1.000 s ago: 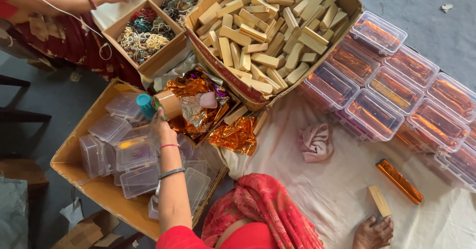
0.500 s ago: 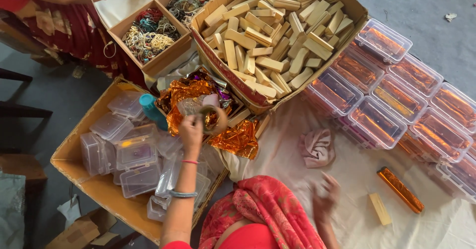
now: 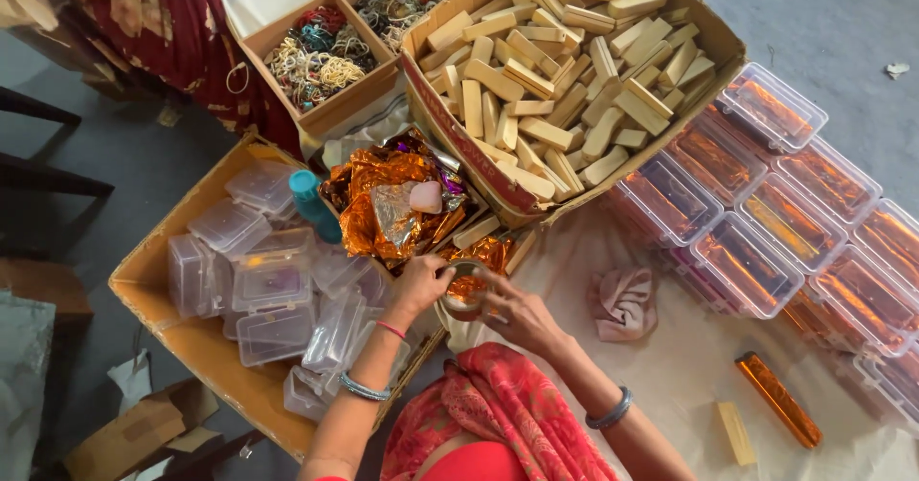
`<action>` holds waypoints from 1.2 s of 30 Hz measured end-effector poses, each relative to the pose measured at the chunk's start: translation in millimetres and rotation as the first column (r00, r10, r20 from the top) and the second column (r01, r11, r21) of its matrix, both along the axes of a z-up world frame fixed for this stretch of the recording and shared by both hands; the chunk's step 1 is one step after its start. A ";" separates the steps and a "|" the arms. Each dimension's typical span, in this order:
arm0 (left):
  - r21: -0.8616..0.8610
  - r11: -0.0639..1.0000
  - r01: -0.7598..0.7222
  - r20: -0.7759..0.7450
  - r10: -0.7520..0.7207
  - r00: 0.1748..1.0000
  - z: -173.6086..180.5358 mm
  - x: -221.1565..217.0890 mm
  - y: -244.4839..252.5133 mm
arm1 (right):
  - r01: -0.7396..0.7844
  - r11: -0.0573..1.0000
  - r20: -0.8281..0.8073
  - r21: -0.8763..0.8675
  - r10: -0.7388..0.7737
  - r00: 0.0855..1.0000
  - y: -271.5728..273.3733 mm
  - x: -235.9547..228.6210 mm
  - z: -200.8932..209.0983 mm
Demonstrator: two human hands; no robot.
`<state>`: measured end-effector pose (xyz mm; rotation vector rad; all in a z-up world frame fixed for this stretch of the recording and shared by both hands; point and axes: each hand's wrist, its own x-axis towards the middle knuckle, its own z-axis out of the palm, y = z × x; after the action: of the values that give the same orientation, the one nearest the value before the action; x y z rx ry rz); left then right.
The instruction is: Packing wood-like items and small products into foil wrappers and plastic boxes.
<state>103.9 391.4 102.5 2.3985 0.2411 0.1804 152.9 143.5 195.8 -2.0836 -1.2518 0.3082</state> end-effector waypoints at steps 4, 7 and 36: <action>-0.103 0.994 -0.024 -0.040 0.020 0.999 55.6 -2.5 0.7 | -0.132 0.978 0.136 0.159 0.111 0.984 -1.6 -2.0 -33.3; -0.129 0.947 -0.294 0.302 0.319 0.898 58.2 5.3 27.8 | -0.040 0.999 -0.008 0.025 0.041 0.999 -4.2 2.0 -48.1; 0.523 0.763 -0.381 0.165 0.347 0.923 -32.8 22.1 12.1 | 0.063 0.911 -0.149 0.407 -0.002 0.989 196.9 82.8 -30.2</action>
<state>126.0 403.5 69.8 2.8838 0.7189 0.5697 235.7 340.4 165.7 -1.6866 -1.0853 0.1598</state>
